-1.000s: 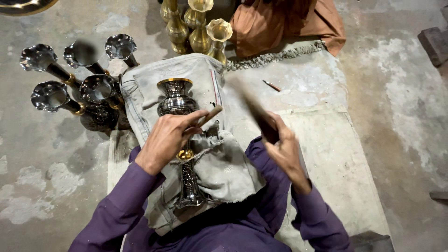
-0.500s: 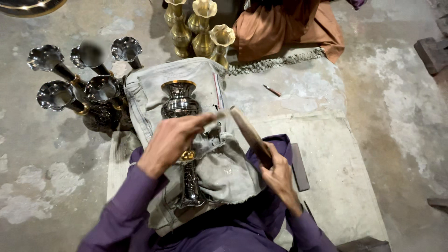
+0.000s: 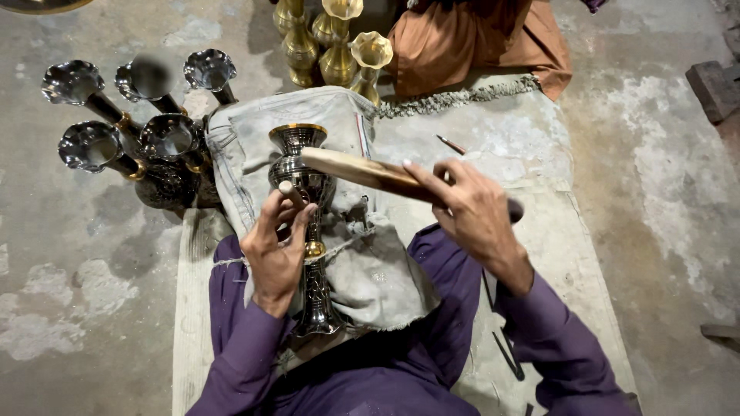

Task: The person sits on the floor holding a silver vase on a cloth cushion, positions a small punch against the vase surface, and repeatedly strikes the punch with a wooden mallet to emboss decorative patterns, rotating the vase as they work around it.

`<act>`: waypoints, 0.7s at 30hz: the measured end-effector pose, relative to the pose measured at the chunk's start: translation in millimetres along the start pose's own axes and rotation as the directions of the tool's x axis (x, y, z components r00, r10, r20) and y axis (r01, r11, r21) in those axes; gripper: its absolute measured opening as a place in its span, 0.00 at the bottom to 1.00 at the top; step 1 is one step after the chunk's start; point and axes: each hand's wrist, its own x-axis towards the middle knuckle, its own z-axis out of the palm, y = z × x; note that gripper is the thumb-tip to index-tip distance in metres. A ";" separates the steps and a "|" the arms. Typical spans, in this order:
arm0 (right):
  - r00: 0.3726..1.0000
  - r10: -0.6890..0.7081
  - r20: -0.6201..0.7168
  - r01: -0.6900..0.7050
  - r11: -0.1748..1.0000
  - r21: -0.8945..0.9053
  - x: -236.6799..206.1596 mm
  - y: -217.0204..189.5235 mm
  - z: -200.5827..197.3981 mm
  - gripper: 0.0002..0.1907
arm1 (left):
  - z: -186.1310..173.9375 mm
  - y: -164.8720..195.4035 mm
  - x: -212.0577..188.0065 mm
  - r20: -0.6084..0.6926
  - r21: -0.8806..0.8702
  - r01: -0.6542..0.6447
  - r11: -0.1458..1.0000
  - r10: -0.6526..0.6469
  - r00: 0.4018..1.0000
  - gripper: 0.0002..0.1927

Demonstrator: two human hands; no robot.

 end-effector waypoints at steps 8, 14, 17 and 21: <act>0.956 -0.222 -0.192 0.228 0.974 0.010 37.5 -7.8 -44.9 0.29 | 4.0 -1.3 -1.5 -0.020 -0.014 -0.027 1.000 0.026 0.999 0.24; 0.961 -0.155 -0.230 0.189 0.972 0.136 43.4 -16.7 -51.0 0.27 | 0.3 3.3 1.9 0.000 -0.012 -0.059 0.998 0.059 0.998 0.26; 0.952 -0.226 -0.206 0.211 0.973 -0.092 38.7 -18.0 -51.8 0.29 | -2.0 5.9 6.6 0.033 0.075 -0.074 0.994 0.072 0.997 0.26; 0.966 -0.015 -0.258 0.117 0.917 0.381 33.0 -17.9 -49.0 0.32 | -5.0 8.6 12.4 0.096 0.013 -0.034 0.999 0.032 0.995 0.23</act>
